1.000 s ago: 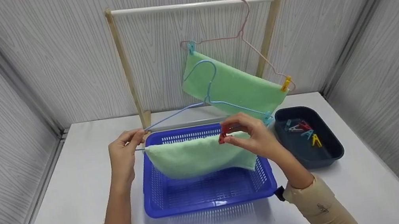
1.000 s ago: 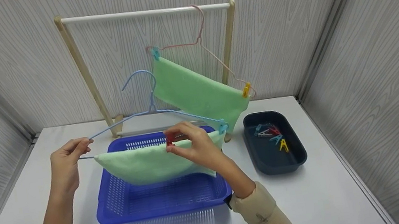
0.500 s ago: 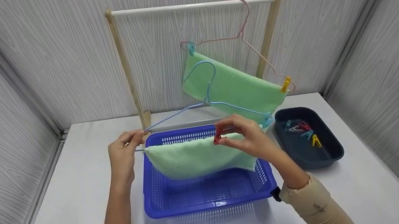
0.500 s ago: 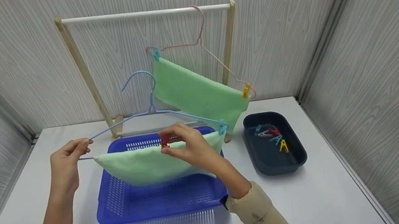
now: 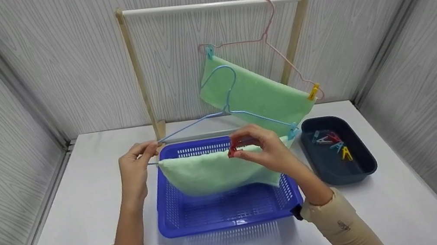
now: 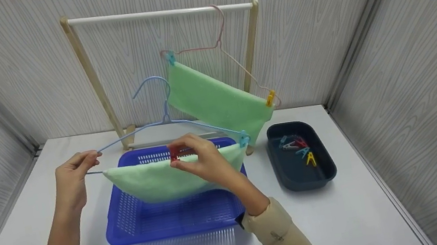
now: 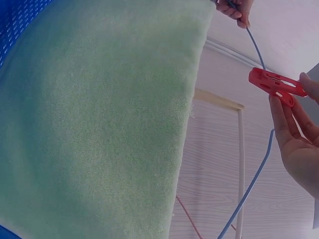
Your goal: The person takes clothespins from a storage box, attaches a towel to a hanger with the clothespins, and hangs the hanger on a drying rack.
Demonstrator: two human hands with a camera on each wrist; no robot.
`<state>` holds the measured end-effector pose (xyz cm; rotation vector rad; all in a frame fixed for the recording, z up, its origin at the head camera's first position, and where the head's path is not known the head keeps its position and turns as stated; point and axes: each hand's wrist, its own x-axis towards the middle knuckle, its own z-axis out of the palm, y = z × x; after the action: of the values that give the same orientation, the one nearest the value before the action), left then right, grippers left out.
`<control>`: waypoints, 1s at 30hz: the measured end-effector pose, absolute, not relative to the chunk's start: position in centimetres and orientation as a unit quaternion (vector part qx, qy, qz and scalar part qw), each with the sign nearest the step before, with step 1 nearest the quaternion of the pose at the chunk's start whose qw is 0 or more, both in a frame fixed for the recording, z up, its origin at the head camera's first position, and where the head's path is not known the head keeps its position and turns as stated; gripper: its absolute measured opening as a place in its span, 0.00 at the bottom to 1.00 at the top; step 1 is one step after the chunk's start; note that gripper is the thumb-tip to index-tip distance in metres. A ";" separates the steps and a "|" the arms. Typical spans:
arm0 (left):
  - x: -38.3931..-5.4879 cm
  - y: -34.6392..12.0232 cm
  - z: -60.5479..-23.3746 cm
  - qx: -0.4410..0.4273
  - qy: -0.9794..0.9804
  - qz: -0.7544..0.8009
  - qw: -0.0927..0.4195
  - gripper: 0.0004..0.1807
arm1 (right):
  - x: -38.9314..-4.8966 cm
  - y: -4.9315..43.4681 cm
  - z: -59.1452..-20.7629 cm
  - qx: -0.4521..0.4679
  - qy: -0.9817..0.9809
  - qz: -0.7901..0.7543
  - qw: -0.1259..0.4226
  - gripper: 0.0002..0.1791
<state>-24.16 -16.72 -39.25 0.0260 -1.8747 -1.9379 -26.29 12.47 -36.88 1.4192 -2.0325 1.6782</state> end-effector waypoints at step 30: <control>-24.1 -16.7 -39.5 0.009 -0.679 -0.701 0.220 0.12 | -24.7 8.7 -34.7 0.465 -0.669 0.576 0.065 0.16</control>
<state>-24.12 -16.66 -39.47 0.0262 -1.8770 -1.9384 -24.66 8.73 -34.74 1.4038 -2.0191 1.7381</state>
